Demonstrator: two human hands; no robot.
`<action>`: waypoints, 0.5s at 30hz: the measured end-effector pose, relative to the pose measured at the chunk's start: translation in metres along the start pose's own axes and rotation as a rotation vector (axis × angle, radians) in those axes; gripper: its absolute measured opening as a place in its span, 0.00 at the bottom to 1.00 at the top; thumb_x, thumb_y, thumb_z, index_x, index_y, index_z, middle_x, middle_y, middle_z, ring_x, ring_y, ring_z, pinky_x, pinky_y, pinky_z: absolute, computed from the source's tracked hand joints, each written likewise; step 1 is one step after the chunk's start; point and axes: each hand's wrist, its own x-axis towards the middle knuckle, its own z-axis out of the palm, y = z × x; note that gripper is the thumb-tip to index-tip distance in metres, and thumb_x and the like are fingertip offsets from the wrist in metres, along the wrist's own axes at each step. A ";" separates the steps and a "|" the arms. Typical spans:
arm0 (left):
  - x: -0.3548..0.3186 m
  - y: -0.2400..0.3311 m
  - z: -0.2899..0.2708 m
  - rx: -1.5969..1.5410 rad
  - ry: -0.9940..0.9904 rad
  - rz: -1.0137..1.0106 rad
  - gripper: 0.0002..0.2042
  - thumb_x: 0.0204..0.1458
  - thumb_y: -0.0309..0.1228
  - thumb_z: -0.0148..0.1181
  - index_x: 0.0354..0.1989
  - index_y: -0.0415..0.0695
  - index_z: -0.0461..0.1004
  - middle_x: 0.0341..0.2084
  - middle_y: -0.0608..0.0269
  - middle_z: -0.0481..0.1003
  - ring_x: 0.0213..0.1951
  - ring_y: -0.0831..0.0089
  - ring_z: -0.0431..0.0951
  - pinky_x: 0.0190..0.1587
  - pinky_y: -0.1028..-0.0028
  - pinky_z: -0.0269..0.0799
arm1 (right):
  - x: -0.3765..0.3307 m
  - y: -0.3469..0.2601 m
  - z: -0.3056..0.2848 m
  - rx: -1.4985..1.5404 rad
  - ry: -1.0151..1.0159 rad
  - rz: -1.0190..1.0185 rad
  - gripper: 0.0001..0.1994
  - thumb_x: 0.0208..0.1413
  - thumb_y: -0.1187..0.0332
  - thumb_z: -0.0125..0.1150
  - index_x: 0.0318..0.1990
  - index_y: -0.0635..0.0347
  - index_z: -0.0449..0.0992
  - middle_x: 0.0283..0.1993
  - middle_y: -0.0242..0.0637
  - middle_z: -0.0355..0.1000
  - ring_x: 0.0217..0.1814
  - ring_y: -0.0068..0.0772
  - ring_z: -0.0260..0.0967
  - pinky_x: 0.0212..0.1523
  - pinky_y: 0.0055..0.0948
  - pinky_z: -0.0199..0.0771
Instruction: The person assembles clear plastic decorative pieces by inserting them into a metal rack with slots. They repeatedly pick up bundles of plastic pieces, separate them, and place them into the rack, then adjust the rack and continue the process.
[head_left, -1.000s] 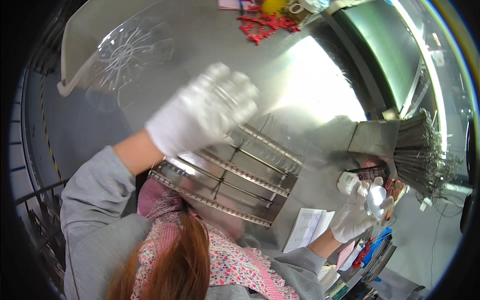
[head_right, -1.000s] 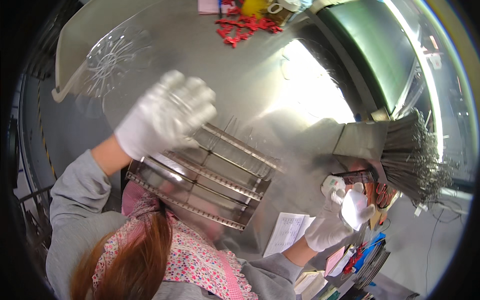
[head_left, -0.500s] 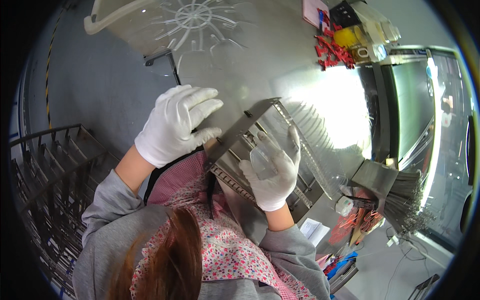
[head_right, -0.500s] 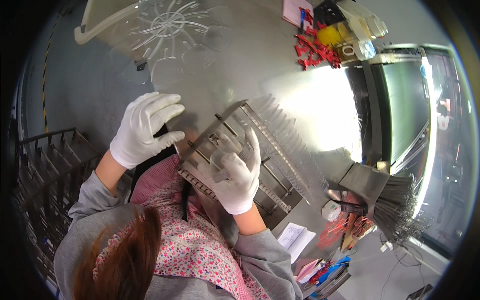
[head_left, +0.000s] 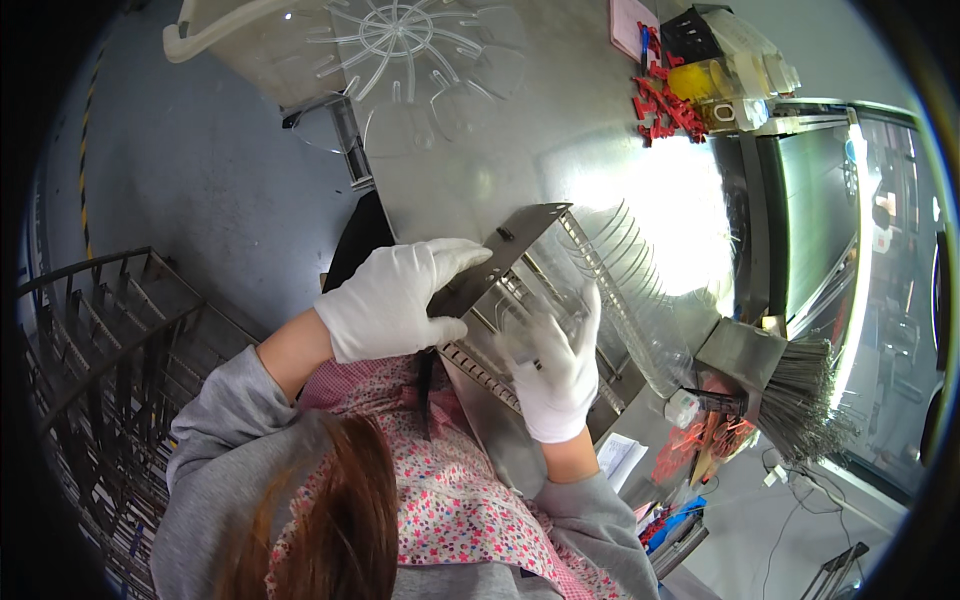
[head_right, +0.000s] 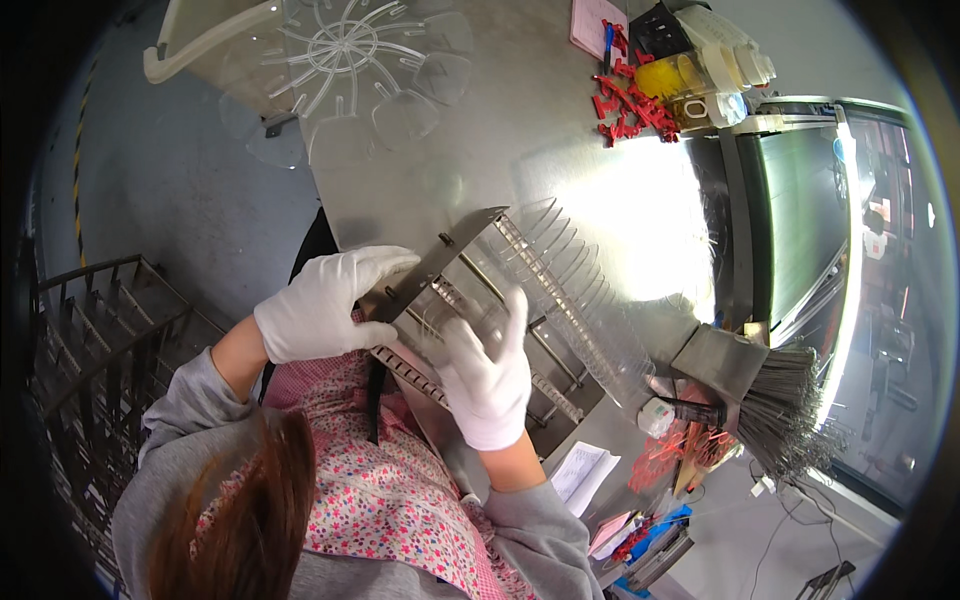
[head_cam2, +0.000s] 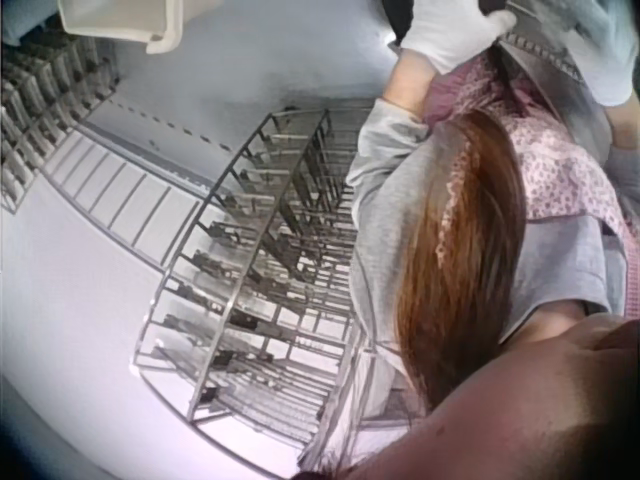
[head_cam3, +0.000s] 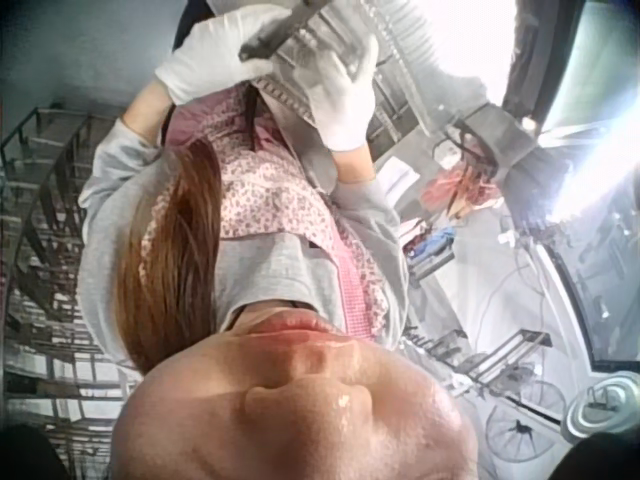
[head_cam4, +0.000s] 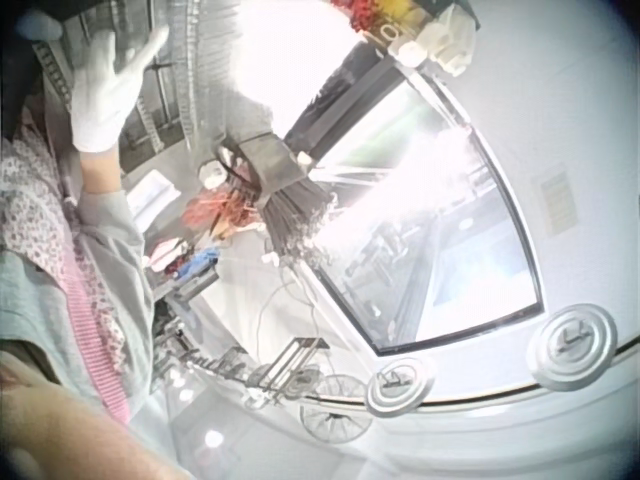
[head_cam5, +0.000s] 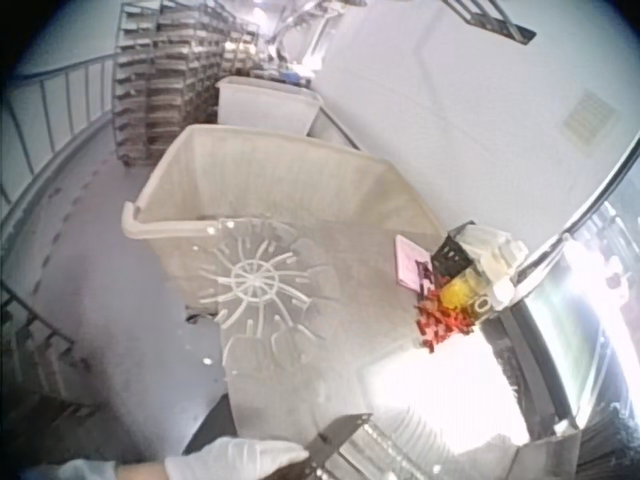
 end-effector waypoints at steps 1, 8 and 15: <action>0.000 0.000 -0.002 -0.001 -0.011 -0.028 0.35 0.45 0.40 0.72 0.62 0.37 0.70 0.57 0.46 0.74 0.54 0.51 0.78 0.57 0.59 0.74 | -0.015 0.009 0.003 -0.035 0.085 0.036 0.23 0.44 0.72 0.78 0.51 0.61 0.80 0.67 0.58 0.66 0.51 0.53 0.79 0.52 0.37 0.81; 0.012 0.015 -0.017 0.236 0.181 0.173 0.51 0.37 0.69 0.68 0.61 0.37 0.70 0.61 0.45 0.72 0.61 0.45 0.72 0.64 0.52 0.66 | -0.037 0.041 -0.017 0.037 0.180 -0.044 0.23 0.40 0.58 0.79 0.42 0.56 0.77 0.59 0.55 0.72 0.52 0.59 0.75 0.49 0.46 0.79; 0.047 0.069 0.033 0.541 -0.019 0.770 0.36 0.44 0.60 0.64 0.60 0.52 0.73 0.60 0.64 0.74 0.63 0.61 0.72 0.67 0.54 0.64 | -0.041 0.033 -0.036 -0.093 -0.077 -0.028 0.22 0.45 0.52 0.72 0.46 0.50 0.78 0.53 0.45 0.73 0.52 0.45 0.73 0.52 0.45 0.72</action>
